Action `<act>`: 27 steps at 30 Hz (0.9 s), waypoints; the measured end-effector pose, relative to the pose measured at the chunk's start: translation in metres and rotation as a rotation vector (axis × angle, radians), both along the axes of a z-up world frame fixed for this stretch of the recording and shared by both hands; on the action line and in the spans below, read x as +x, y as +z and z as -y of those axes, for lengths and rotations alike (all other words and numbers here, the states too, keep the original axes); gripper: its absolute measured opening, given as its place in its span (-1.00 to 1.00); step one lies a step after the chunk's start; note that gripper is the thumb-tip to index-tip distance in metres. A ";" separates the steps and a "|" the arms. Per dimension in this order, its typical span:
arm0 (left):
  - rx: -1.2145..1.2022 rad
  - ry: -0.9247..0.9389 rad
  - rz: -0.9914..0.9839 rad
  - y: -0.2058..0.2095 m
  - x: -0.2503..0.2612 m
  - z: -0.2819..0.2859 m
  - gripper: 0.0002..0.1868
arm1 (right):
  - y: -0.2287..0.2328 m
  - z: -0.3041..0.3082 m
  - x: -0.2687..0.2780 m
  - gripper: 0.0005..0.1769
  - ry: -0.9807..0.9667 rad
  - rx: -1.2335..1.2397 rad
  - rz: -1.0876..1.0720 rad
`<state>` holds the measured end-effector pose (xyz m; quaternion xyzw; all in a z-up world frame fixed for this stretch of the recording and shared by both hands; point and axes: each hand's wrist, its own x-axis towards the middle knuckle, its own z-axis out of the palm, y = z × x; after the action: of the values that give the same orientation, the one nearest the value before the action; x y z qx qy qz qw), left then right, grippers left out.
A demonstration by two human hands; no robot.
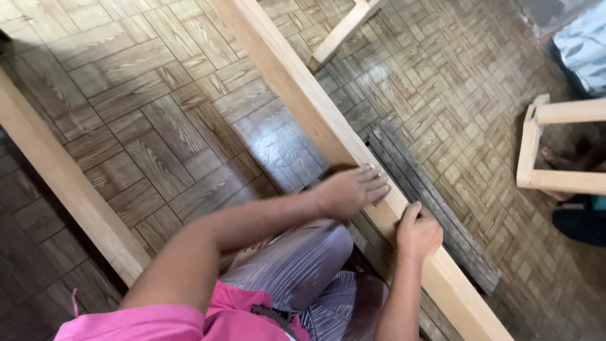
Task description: The person sits on the floor and sands a long, light-colored wooden plank using a sanding block. They hold the plank steady with one hand while moving the sanding block back and forth along the surface with the other hand.
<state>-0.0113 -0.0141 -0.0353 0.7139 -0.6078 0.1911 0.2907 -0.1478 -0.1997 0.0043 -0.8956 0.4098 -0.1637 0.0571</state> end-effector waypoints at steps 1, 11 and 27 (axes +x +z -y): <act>0.001 -0.007 -0.003 -0.014 0.015 0.005 -0.49 | 0.003 -0.004 -0.001 -0.54 -0.007 0.001 -0.003; 0.121 0.521 0.025 0.057 0.166 -0.123 -0.73 | 0.019 -0.024 0.007 -0.49 -0.008 -0.011 0.019; 0.002 0.110 -0.105 -0.094 0.140 -0.002 -0.62 | 0.011 -0.014 -0.001 -0.55 0.018 -0.020 0.038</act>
<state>0.1284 -0.0120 -0.1296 0.7555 -0.5518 0.1683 0.3107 -0.1484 -0.1853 0.0149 -0.8964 0.3991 -0.1841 0.0573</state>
